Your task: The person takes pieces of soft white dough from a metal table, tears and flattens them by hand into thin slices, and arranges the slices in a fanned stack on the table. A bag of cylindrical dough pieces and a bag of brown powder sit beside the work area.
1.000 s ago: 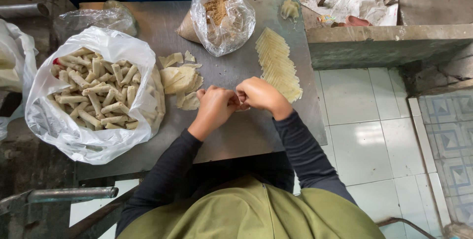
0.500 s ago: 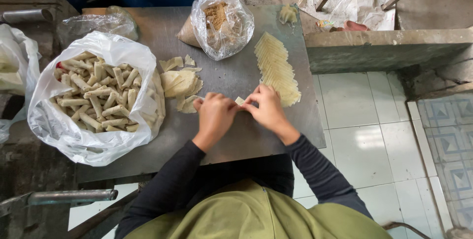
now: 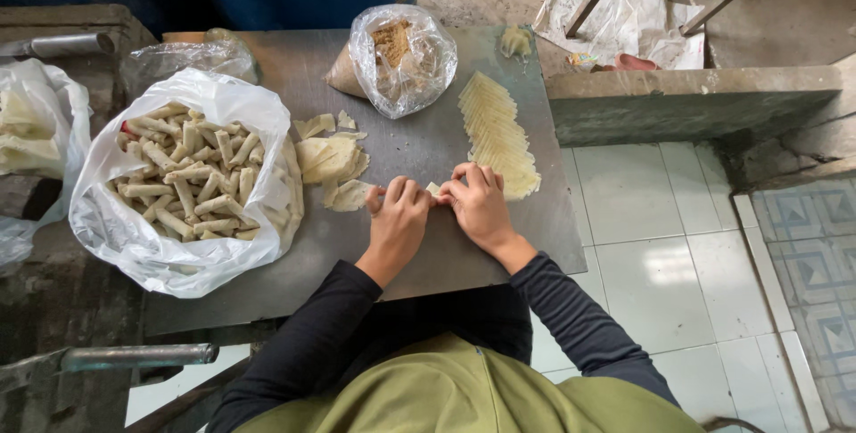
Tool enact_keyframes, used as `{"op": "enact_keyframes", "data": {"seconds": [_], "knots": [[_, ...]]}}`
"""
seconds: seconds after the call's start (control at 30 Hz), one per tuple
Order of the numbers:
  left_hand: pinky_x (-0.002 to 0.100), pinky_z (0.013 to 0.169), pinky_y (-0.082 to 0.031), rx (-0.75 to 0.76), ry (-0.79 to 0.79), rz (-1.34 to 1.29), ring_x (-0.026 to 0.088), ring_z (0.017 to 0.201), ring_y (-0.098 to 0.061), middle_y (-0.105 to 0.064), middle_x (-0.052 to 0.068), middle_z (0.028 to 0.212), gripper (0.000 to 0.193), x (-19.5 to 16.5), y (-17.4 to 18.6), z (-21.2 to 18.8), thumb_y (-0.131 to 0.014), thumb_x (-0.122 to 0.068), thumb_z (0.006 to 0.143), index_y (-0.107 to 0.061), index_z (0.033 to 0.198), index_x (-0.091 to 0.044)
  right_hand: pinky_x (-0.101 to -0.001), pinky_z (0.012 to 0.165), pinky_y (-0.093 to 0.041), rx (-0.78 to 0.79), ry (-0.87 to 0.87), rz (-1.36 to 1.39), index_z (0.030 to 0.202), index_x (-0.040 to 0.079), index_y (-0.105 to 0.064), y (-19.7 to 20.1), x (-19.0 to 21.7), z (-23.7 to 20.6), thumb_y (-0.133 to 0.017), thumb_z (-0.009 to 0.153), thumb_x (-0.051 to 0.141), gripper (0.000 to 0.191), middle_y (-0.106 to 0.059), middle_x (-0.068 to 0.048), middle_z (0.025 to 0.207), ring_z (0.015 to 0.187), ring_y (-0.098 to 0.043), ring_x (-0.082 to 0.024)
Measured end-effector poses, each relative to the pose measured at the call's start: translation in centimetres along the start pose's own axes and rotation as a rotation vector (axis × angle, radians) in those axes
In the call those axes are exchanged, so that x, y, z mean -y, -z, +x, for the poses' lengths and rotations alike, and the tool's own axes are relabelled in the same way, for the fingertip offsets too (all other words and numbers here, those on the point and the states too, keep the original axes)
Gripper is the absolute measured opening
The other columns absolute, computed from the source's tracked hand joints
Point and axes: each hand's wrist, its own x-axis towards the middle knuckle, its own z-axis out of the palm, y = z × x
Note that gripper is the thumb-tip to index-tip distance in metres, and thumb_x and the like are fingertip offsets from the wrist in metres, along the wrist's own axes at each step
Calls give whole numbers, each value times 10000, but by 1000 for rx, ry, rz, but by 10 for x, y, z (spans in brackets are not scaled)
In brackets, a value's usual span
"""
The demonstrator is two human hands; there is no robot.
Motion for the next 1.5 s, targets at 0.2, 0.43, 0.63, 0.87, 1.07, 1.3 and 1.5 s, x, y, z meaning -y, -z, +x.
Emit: {"op": "enact_keyframes", "data": {"seconds": [0.2,0.43,0.63,0.87,1.07,1.3,1.5], "knots": [[478,805,-278,284,636,-487,223,951,-582,-653,-3,801,114,3,-2,11,-819,-290,759,-772,770,-186,-432,891,-385,-78,-222,178,813,164,-771,-5,4,7,-855,746,250,138,-549,-45,1005,1023,-517,-282],[488,871,-291,13,192,-254,207,1066,-575,-629,-34,949,65,1,0,-1,-725,-179,824,-752,849,-233,-451,846,-348,-6,-15,84,830,201,-777,10,0,6,-833,705,262,150,-565,-58,1101,1039,-512,-292],[507,846,-284,9,354,-185,255,1088,-543,-613,13,983,31,-7,-18,0,-727,-206,852,-723,877,-188,-449,923,-374,-111,-213,-26,865,244,-783,-10,13,5,-797,850,218,33,-551,-11,1083,1069,-510,-265],[501,827,-301,-25,566,-217,327,1060,-520,-607,93,1030,185,4,-42,27,-757,-287,844,-684,914,-133,-498,941,-368,-157,-373,-55,947,137,-704,-43,7,39,-797,834,250,185,-536,-89,1134,1137,-510,-332],[479,843,-307,-15,420,-403,276,1032,-548,-647,35,1052,180,24,-23,34,-782,-267,825,-749,989,-203,-452,959,-416,-353,-296,68,1072,154,-736,-3,-22,35,-786,942,253,171,-556,-74,1108,1098,-532,-308],[420,937,-347,-78,324,-348,235,1076,-583,-663,9,1104,67,15,9,52,-761,-196,898,-733,949,-164,-449,928,-403,-96,-257,-82,1007,141,-749,55,-31,-22,-866,742,272,318,-572,-71,1096,1038,-541,-306],[419,1005,-307,-270,418,-65,202,1125,-575,-672,37,1165,210,39,107,40,-696,-301,995,-759,994,-101,-433,913,-402,-60,-206,-158,928,153,-745,50,-35,-28,-847,775,248,208,-605,-8,1066,1003,-559,-261]]}}
